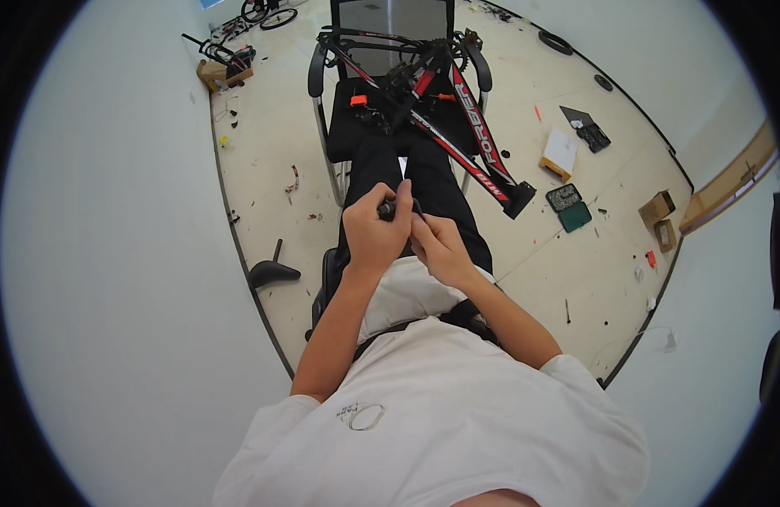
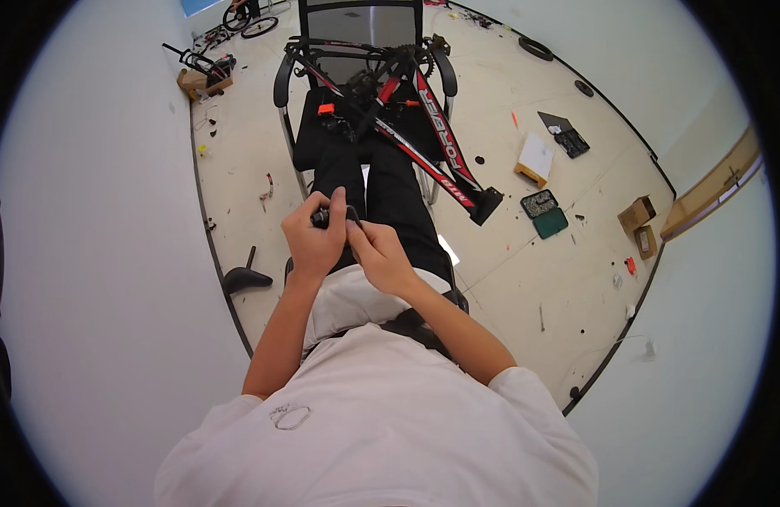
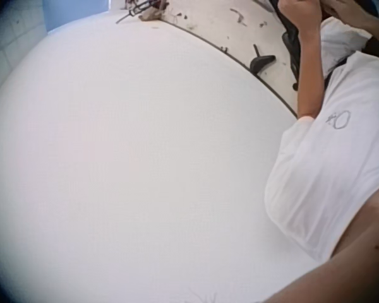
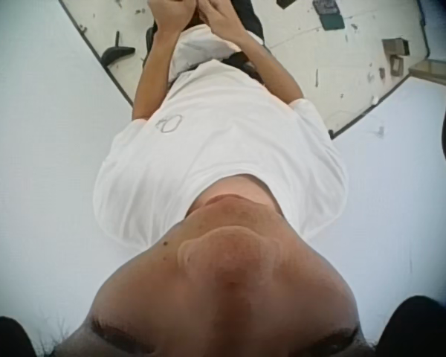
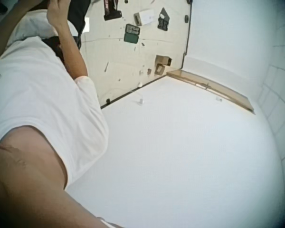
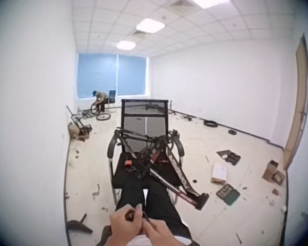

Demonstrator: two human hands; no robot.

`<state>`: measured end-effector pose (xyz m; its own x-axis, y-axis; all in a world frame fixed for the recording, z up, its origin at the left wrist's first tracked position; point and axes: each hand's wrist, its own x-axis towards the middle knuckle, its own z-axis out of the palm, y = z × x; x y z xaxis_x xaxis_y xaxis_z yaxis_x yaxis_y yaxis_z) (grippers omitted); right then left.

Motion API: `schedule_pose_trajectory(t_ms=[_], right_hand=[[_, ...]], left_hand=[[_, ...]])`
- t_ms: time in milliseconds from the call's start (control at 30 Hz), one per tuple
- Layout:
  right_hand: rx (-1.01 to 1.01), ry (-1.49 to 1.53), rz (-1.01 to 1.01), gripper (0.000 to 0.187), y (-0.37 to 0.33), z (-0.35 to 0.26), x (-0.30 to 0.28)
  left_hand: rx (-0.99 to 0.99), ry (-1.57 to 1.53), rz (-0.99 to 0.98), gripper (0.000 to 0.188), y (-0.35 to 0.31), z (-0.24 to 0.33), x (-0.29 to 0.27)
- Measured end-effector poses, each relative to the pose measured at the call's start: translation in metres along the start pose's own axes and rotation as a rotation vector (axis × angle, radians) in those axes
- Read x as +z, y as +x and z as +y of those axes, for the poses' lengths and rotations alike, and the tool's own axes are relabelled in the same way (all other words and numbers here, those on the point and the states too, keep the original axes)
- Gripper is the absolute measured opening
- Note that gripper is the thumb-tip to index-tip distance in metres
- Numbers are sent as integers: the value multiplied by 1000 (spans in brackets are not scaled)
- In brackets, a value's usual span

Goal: The person inserts a black cable into a small black cylindrical component and repeatedly twists and adjusts it with both hands. The person continues to manipulate the cable and component, occasionally rotating the assembly, while a bicycle frame rests on a chair in the background.

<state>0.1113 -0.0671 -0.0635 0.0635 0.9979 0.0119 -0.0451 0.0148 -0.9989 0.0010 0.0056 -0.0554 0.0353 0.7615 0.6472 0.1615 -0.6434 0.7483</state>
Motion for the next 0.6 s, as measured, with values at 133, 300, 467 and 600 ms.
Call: schedule_pose_trajectory(t_ms=[133, 300, 467, 600], right_hand=[[-306, -324, -82, 25, -5, -8, -8], [-880, -681, 43, 43, 1, -24, -6], [-732, -796, -43, 42, 12, 31, -20], [-412, -652, -118, 43, 12, 76, -43]], left_hand=[[-600, -308, -88, 45, 9, -14, -4], [-968, -585, -260, 44, -2, -19, 8], [-1201, -894, -435, 22, -67, -96, 39], [-1336, -682, -217, 33, -53, -79, 25]])
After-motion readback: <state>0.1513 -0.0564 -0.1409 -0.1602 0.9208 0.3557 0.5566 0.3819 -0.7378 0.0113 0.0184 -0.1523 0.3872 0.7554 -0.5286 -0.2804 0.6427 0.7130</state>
